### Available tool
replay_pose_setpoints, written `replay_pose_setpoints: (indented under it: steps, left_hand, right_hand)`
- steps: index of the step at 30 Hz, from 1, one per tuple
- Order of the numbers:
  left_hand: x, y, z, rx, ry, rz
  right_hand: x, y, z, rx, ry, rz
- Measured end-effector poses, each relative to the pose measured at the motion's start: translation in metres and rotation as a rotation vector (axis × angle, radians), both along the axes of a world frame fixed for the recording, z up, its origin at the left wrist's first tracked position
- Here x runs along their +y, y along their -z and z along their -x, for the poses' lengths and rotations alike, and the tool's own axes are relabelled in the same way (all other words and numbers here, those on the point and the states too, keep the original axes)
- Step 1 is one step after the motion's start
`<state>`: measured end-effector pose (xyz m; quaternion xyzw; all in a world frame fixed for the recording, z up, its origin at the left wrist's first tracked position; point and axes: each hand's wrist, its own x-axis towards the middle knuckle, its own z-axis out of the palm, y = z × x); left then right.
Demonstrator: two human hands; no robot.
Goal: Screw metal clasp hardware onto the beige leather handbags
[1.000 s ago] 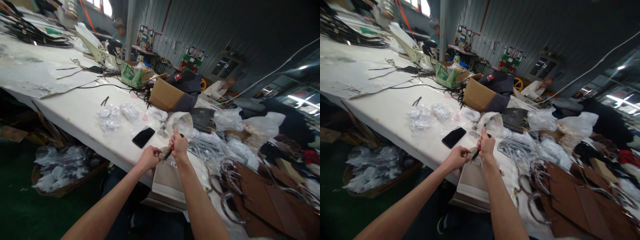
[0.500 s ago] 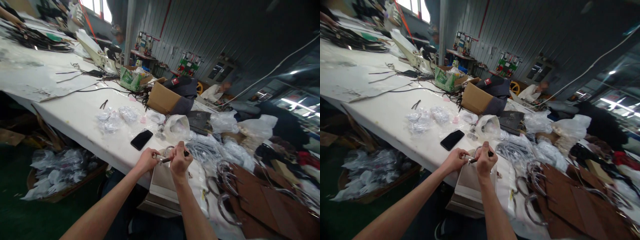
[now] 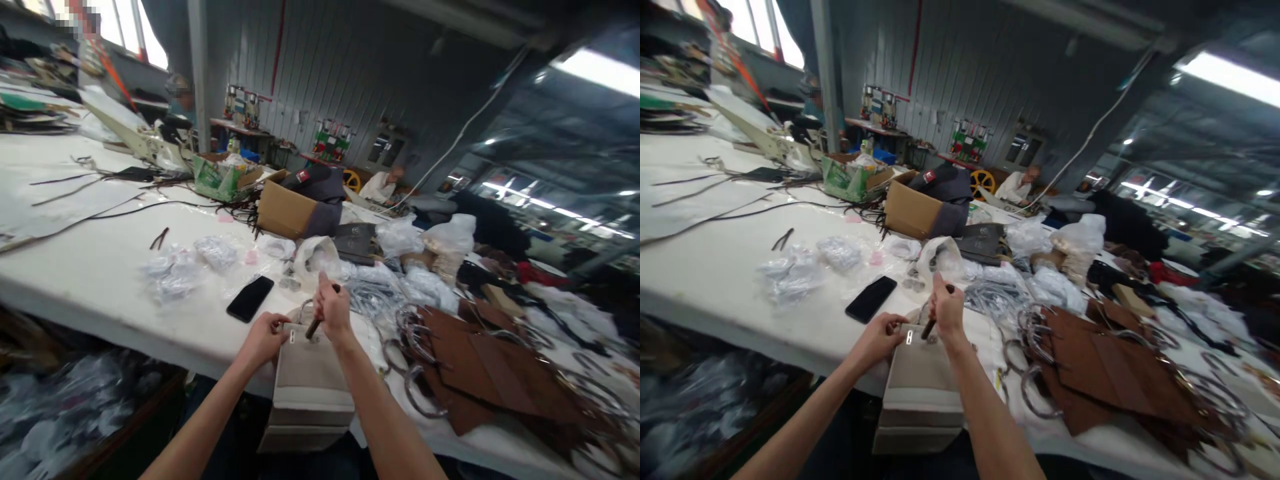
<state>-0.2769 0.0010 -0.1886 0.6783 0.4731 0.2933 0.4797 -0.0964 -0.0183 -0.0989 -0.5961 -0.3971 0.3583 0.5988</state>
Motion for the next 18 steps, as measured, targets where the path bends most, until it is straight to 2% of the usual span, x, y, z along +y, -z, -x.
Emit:
replay_pose_setpoints:
  steps: [2,4,7,9,11,13,14,16,18]
  left_hand:
    - [0.004,0.007,0.001,0.013,0.02,-0.054]
    - [0.008,0.01,0.001,0.014,0.052,-0.068]
    - [0.009,0.007,-0.001,0.002,0.045,-0.009]
    - [0.009,0.003,-0.002,-0.021,0.024,0.05]
    - [0.009,-0.001,-0.003,-0.043,0.015,0.09]
    - [0.009,-0.006,-0.003,-0.056,-0.009,0.107]
    - [0.008,-0.009,-0.003,-0.059,-0.018,0.115]
    - [0.006,-0.015,-0.007,-0.065,-0.045,0.143]
    - [0.003,-0.02,-0.016,-0.058,-0.051,0.149]
  right_hand:
    - [-0.004,-0.009,-0.054,-0.134,0.007,0.175]
    - [-0.012,-0.011,-0.102,-0.327,0.004,0.356]
    - [-0.023,0.001,-0.139,-0.455,0.039,0.409]
    - [-0.03,0.012,-0.139,-0.534,0.07,0.347]
    - [-0.045,0.024,-0.126,-0.702,0.14,0.207]
    - [-0.076,0.035,-0.109,-0.888,0.283,0.078]
    - [-0.095,0.042,-0.101,-0.904,0.374,0.072]
    - [-0.136,0.054,-0.087,-0.674,0.445,0.178]
    - [-0.168,0.062,-0.08,-0.319,0.169,0.179]
